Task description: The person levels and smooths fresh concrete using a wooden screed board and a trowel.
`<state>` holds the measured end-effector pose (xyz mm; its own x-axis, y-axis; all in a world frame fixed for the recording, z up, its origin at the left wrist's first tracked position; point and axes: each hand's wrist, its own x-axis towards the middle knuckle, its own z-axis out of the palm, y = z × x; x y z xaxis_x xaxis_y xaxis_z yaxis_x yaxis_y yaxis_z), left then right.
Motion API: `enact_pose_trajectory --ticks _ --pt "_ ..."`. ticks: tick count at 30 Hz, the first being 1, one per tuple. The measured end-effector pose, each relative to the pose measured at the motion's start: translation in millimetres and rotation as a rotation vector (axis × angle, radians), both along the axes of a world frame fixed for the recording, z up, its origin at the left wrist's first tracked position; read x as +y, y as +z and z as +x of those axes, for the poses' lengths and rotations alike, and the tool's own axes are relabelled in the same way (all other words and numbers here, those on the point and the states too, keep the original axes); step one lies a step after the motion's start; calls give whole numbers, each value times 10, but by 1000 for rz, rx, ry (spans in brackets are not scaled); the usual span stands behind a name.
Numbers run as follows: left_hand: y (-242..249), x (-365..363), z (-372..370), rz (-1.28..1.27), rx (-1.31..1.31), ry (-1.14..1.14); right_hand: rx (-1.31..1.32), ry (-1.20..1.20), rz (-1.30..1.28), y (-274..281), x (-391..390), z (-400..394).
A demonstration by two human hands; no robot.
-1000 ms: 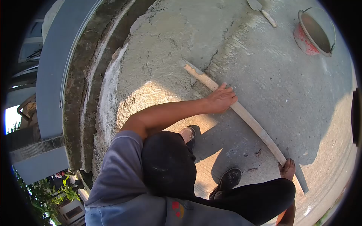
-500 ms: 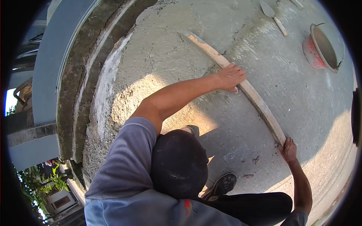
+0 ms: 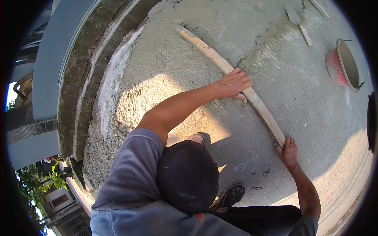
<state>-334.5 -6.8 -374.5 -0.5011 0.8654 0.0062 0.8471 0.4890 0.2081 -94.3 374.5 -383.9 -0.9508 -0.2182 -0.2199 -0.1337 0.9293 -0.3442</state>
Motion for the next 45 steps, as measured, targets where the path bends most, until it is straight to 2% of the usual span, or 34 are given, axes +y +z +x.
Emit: enact_pose_trajectory --ticks 4,8,17,23,24,27,28,30,36,43,45 --pt "-1 20 73 4 11 29 -8 20 -11 -14 -20 47" --pt "-4 101 475 -32 -76 -10 -33 87 -10 -4 144 423" --pt "139 -878 82 -180 -43 131 2 53 -81 31 -1038 -76" --pt "66 -756 631 -97 -82 83 -105 96 -38 12 -882 460" --pt "65 -822 608 -75 -109 96 -121 97 -33 16 -920 484" --pt "247 -1105 378 -230 -169 158 -74 83 -104 14 -1321 228" --pt "154 -1294 311 -160 -110 171 -74 73 -104 12 -1508 163" --pt "205 -1501 207 -231 -114 188 -66 58 -103 9 -1798 50" --pt "143 -1521 553 -184 -150 165 -92 122 -87 -4 -1686 462" --pt "177 -2083 345 -197 -72 265 -7 130 -132 -59 -2305 118" --pt "159 -2058 380 -222 -125 263 40 145 -152 -61 -2369 108"
